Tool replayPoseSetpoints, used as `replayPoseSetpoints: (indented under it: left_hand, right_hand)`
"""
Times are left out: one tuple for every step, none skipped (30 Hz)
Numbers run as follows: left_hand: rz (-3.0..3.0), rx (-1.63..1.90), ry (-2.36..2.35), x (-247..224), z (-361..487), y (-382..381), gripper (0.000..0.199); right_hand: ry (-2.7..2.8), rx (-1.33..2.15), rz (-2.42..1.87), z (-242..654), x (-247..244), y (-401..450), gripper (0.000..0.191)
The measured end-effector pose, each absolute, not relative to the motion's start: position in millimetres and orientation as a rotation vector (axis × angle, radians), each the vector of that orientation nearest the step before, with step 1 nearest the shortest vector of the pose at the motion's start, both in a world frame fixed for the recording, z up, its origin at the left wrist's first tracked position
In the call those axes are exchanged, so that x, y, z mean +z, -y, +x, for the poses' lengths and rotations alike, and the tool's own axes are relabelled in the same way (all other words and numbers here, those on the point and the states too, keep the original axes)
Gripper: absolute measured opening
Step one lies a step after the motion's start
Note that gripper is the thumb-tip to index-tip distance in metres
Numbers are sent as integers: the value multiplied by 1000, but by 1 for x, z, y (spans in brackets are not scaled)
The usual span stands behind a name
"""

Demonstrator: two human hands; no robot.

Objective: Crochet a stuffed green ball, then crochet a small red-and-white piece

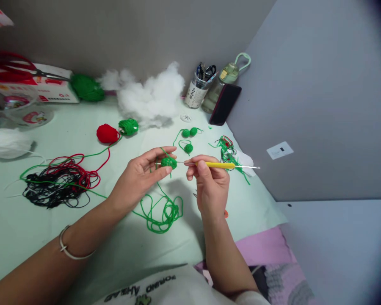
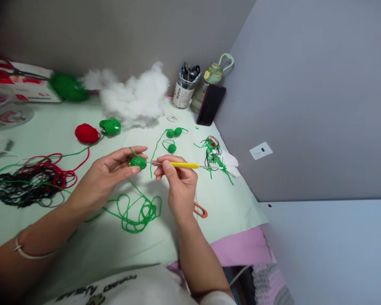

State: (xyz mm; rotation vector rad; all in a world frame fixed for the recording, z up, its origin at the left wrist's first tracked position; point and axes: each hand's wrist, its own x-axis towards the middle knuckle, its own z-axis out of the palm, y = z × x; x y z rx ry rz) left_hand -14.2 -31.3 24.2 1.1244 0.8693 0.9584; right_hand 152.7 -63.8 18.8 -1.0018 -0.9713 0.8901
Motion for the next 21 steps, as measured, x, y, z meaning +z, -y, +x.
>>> replayPoseSetpoints:
  left_hand:
    - [1115, 955, -870, 24, -13, 32, 42]
    - [1105, 958, -872, 25, -12, 33, 42]
    - [1099, 967, -873, 25, -11, 33, 42]
    - [1101, 977, -875, 25, -10, 34, 40]
    - [1108, 987, -880, 25, -10, 34, 38]
    - [1123, 996, -889, 26, -10, 34, 35]
    - [1145, 998, -907, 26, -10, 35, 33]
    - [1174, 997, -930, 27, -10, 35, 31]
    - [1208, 998, -959, 29, -10, 35, 30]
    - [1245, 1001, -991, 30, -10, 36, 29]
    - [1281, 1005, -1021, 31, -10, 36, 28]
    - [1312, 1007, -1043, 32, -10, 36, 28]
    - [1329, 1001, -1055, 32, -10, 35, 28]
    - [1330, 989, -1052, 33, -10, 35, 28]
    - [1314, 973, -1035, 33, -10, 35, 29]
    - [1285, 957, -1009, 33, -10, 34, 30]
    - [1253, 945, -980, 32, -10, 34, 31]
    - [1224, 938, -956, 32, -10, 33, 32]
    - [1204, 936, -942, 32, -11, 33, 33]
    - [1195, 936, -936, 31, -11, 32, 33]
    - [1195, 936, -936, 31, -12, 32, 33]
  right_hand:
    - [1010, 858, -1006, 151, 19, 65, 12]
    - [1047, 823, -1007, 150, 19, 67, 12]
    - [1084, 787, -1009, 149, 20, 68, 12]
    - [1115, 753, -1012, 147, 20, 69, 12]
    - [1139, 723, -1013, 146, 21, 70, 12]
    - [1158, 701, -1010, 145, 21, 70, 13]
    - [1169, 687, -1006, 144, 21, 71, 13]
    - [1172, 682, -1001, 143, 21, 71, 13]
    - [1167, 687, -999, 143, 21, 71, 13]
    - [1154, 702, -1000, 143, 20, 71, 13]
    - [1133, 726, -1005, 143, 19, 70, 12]
    - [1106, 758, -1010, 144, 18, 70, 12]
    - [1074, 796, -1014, 145, 18, 69, 12]
    - [1040, 835, -1013, 147, 18, 68, 13]
    - [1006, 872, -1008, 149, 17, 67, 13]
    - [974, 905, -1000, 150, 18, 66, 14]
    - [945, 936, -992, 152, 18, 64, 15]
    - [920, 963, -984, 154, 19, 63, 15]
    - [902, 984, -978, 155, 20, 62, 15]
    - [892, 995, -975, 156, 20, 61, 15]
    - [889, 996, -973, 156, 21, 61, 15]
